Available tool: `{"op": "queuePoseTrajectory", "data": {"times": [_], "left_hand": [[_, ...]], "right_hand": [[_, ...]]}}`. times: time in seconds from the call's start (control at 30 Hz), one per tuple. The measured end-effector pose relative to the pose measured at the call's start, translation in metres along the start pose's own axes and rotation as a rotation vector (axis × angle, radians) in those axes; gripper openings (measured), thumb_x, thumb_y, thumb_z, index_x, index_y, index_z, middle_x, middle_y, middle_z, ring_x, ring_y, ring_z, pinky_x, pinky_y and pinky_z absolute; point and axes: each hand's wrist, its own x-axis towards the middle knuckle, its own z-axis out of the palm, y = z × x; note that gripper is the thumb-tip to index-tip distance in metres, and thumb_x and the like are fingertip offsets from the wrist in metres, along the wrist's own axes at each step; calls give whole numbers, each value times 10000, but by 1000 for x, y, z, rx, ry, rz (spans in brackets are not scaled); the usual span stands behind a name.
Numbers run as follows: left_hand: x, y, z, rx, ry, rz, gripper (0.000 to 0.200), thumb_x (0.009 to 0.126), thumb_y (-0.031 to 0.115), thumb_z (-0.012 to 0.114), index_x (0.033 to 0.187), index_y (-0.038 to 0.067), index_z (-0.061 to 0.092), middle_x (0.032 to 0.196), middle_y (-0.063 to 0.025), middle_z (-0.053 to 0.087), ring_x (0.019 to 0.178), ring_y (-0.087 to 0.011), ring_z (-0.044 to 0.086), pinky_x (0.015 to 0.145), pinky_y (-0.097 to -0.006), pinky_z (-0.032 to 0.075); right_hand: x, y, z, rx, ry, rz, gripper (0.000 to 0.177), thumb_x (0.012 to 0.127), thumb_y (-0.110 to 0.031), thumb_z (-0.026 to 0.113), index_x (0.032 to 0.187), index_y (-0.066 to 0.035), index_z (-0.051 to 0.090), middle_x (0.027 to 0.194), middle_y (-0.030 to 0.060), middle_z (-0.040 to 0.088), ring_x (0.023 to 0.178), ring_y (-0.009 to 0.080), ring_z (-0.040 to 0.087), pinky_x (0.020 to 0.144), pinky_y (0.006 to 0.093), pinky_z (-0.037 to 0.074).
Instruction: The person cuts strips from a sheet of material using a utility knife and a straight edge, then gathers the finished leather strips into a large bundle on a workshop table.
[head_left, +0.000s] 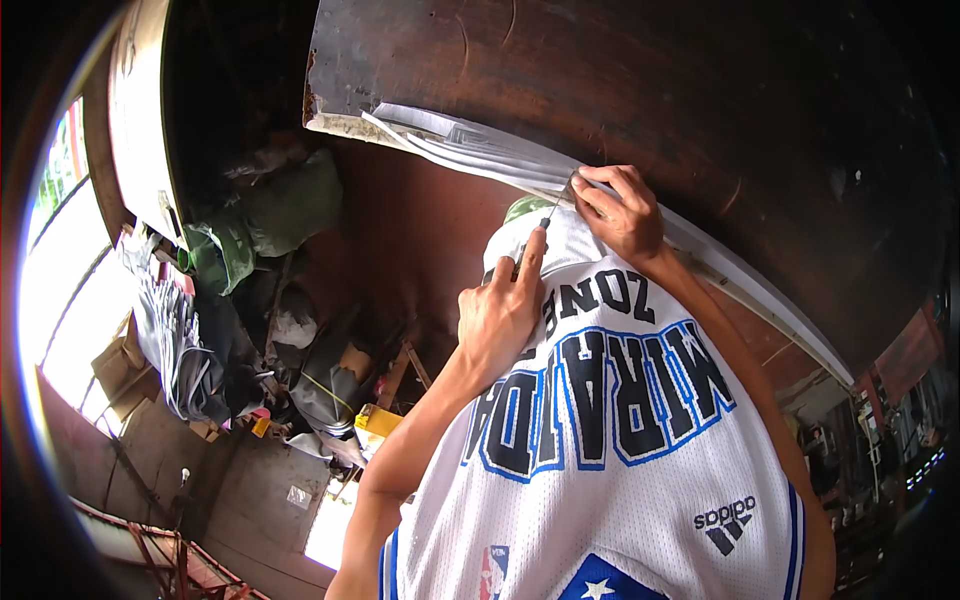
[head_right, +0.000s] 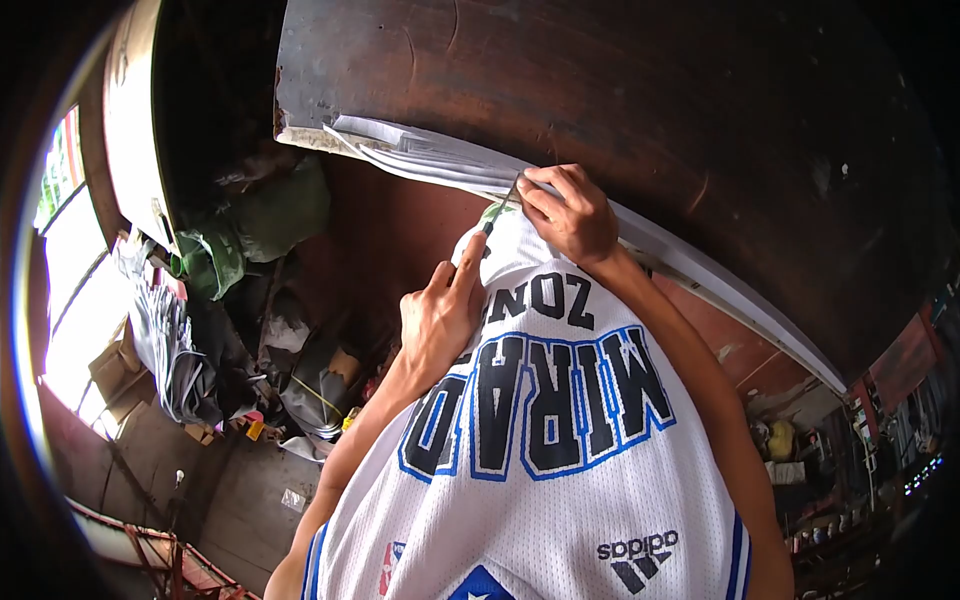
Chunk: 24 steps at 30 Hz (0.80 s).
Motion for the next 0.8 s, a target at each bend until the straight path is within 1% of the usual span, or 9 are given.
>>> {"op": "queuePoseTrajectory", "data": {"times": [0.03,0.1,0.13,0.2,0.33,0.53,0.7,0.73,0.8], "left_hand": [[1,1,-2,-1,-2,-2,600,921,194,601,1478,112,392,910,-162,620,575,-311,659,477,-411,523],[0,5,-7,44,-92,-6,609,924,196,587,1485,84,377,909,-175,617,572,-303,652,473,-408,524],[2,7,-10,43,-93,-10,609,924,196,587,1485,84,377,909,-175,617,572,-303,652,473,-408,524],[5,10,-16,62,-166,-12,614,921,183,572,1486,55,368,921,-196,614,577,-295,649,480,-409,533],[3,13,-19,70,-193,-31,616,909,168,569,1478,35,374,934,-215,611,585,-300,652,491,-418,546],[12,19,-24,57,-160,-46,604,896,148,565,1457,4,396,936,-234,609,588,-293,653,475,-398,547],[9,23,-23,97,-146,-32,620,872,136,565,1450,-22,404,823,-182,589,570,-256,642,449,-379,529],[8,22,-19,126,-126,-24,651,853,131,567,1466,-3,393,783,-152,572,555,-236,626,457,-367,530],[6,17,-8,118,-81,-25,655,853,132,568,1471,8,390,785,-145,571,554,-232,622,463,-364,531]], "right_hand": [[0,0,-1,1,-3,2,191,737,-15,772,921,-45,730,961,48,667,841,219,639,718,311,553],[-1,-2,-1,2,-16,6,210,731,-14,774,934,-39,725,961,54,666,842,224,639,719,314,552],[-1,-2,-1,5,-19,6,210,731,-14,774,934,-39,725,961,54,666,842,224,639,719,314,552],[0,-2,-1,26,-22,13,227,726,-14,775,946,-33,720,962,58,665,846,231,639,718,318,551],[-2,-6,-1,41,-38,22,235,722,-13,776,949,-32,716,974,60,667,852,235,640,715,321,551],[1,-4,2,56,-42,20,249,718,-16,775,960,-33,721,1008,59,669,860,235,641,718,323,554],[1,-10,-2,43,-76,20,257,716,-21,774,969,-32,726,1009,60,668,869,239,636,730,329,550],[1,-9,-2,57,-69,23,254,711,-13,772,960,-31,728,1006,57,667,867,239,633,737,331,543],[-1,-4,2,51,-54,7,250,712,-9,771,957,-30,728,1003,56,667,861,238,632,738,330,541]]}}
